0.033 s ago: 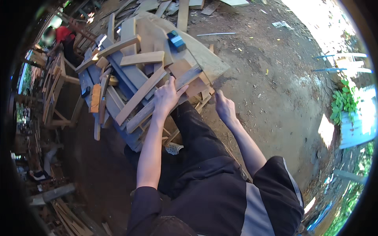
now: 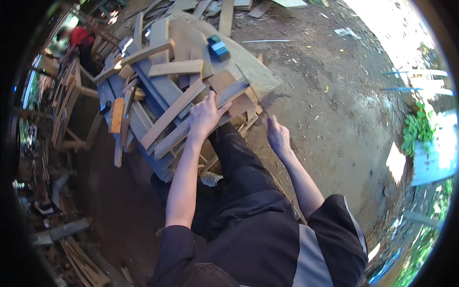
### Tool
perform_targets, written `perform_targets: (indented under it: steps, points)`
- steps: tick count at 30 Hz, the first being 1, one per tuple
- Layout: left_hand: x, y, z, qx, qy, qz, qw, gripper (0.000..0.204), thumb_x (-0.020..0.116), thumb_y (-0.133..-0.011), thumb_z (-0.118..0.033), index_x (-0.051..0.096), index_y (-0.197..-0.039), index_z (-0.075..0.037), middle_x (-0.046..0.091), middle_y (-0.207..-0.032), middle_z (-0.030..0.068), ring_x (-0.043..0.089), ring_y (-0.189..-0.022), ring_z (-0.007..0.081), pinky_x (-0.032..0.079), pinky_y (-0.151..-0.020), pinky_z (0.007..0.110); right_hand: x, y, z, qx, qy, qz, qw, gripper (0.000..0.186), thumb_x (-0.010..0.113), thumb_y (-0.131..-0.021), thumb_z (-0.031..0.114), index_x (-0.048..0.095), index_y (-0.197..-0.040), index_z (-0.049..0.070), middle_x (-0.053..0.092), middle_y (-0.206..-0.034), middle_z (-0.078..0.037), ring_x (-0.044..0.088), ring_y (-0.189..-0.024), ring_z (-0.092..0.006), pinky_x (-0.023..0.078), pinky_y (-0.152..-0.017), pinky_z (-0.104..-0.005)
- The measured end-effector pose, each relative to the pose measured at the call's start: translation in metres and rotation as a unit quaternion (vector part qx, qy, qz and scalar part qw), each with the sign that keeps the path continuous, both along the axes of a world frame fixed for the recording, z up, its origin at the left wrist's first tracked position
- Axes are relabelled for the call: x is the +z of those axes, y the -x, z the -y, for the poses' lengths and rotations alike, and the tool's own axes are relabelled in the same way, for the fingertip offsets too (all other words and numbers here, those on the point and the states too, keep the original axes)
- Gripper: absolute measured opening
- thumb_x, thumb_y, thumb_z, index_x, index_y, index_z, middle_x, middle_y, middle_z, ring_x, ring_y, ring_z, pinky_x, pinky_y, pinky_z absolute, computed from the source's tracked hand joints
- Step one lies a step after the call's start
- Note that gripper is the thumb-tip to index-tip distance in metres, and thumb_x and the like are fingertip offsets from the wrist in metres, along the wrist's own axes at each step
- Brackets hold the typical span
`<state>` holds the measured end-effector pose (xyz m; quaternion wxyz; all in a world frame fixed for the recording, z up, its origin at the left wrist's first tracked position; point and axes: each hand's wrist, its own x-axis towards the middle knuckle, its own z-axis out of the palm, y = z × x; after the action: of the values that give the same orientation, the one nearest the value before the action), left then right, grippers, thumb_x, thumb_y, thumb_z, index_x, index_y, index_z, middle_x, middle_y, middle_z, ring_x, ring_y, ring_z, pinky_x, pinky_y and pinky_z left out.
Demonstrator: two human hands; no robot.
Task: Using a handsaw to cut a piece of wood in a workshop.
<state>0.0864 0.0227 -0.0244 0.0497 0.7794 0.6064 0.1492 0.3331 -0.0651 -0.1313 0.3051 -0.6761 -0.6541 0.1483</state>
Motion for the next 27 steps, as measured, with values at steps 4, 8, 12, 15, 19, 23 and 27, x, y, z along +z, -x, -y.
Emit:
perform_targets:
  steps: [4, 8, 12, 15, 19, 23, 27]
  points:
    - [0.001, 0.001, 0.000, 0.010, 0.008, -0.004, 1.000, 0.066, 0.057, -0.090, -0.064, 0.053, -0.112, -0.002, 0.070, -0.088, 0.0187, 0.071, -0.081, 0.0366, 0.057, -0.067, 0.048, -0.024, -0.018, 0.047, -0.011, 0.035, 0.022, 0.999, 0.011, 0.051, -0.101, 0.017, 0.050, -0.102, 0.006, 0.063, -0.071, -0.026, 0.064, -0.066, -0.0455, 0.047, -0.056, -0.0550]
    - [-0.003, -0.001, -0.001, -0.001, -0.026, 0.024, 0.999, 0.068, 0.057, -0.091, -0.064, 0.055, -0.114, 0.000, 0.069, -0.086, 0.0178, 0.071, -0.078, 0.0360, 0.057, -0.066, 0.047, -0.016, -0.016, 0.036, -0.016, 0.020, 0.028, 0.999, 0.013, 0.050, -0.103, 0.019, 0.051, -0.102, 0.006, 0.063, -0.069, -0.024, 0.064, -0.063, -0.0439, 0.047, -0.053, -0.0539]
    - [-0.004, 0.003, -0.001, -0.002, -0.019, 0.023, 1.000, 0.073, 0.056, -0.091, -0.064, 0.055, -0.122, 0.002, 0.069, -0.087, 0.0178, 0.072, -0.078, 0.0350, 0.057, -0.065, 0.046, 0.013, -0.001, 0.009, -0.016, -0.005, 0.034, 0.999, 0.013, 0.048, -0.104, 0.019, 0.051, -0.101, 0.006, 0.063, -0.069, -0.023, 0.065, -0.063, -0.0430, 0.047, -0.053, -0.0524]
    - [-0.004, 0.003, 0.002, 0.001, -0.025, 0.024, 0.999, 0.071, 0.057, -0.091, -0.064, 0.056, -0.118, 0.002, 0.069, -0.089, 0.0173, 0.072, -0.079, 0.0348, 0.058, -0.066, 0.046, 0.015, 0.002, 0.001, -0.012, -0.017, 0.038, 0.999, 0.013, 0.048, -0.104, 0.018, 0.051, -0.101, 0.006, 0.063, -0.069, -0.023, 0.065, -0.064, -0.0428, 0.047, -0.053, -0.0519]
    - [-0.003, 0.000, 0.004, 0.007, -0.021, 0.033, 0.999, 0.068, 0.058, -0.090, -0.064, 0.057, -0.112, 0.000, 0.068, -0.091, 0.0143, 0.070, -0.085, 0.0333, 0.054, -0.074, 0.046, -0.002, -0.007, 0.007, 0.001, -0.024, 0.039, 0.999, 0.014, 0.049, -0.104, 0.018, 0.051, -0.101, 0.004, 0.063, -0.070, -0.024, 0.064, -0.065, -0.0437, 0.047, -0.054, -0.0524]
    - [-0.009, 0.001, 0.007, 0.014, -0.074, -0.005, 0.997, 0.064, 0.060, -0.088, -0.064, 0.058, -0.110, -0.003, 0.065, -0.095, 0.0102, 0.062, -0.097, 0.0271, 0.043, -0.091, 0.045, -0.046, -0.034, 0.046, -0.028, 0.030, 0.066, 0.997, 0.013, 0.050, -0.103, 0.018, 0.052, -0.104, 0.005, 0.063, -0.070, -0.025, 0.064, -0.064, -0.0440, 0.047, -0.054, -0.0523]
    - [-0.005, 0.003, 0.008, 0.003, -0.083, -0.034, 0.996, 0.063, 0.061, -0.087, -0.063, 0.058, -0.112, -0.006, 0.060, -0.103, 0.0088, 0.055, -0.104, 0.0249, 0.035, -0.098, 0.045, -0.066, -0.053, 0.098, -0.065, 0.030, 0.018, 0.997, 0.015, 0.048, -0.104, 0.019, 0.052, -0.101, 0.005, 0.062, -0.070, -0.024, 0.063, -0.063, -0.0448, 0.045, -0.054, -0.0530]
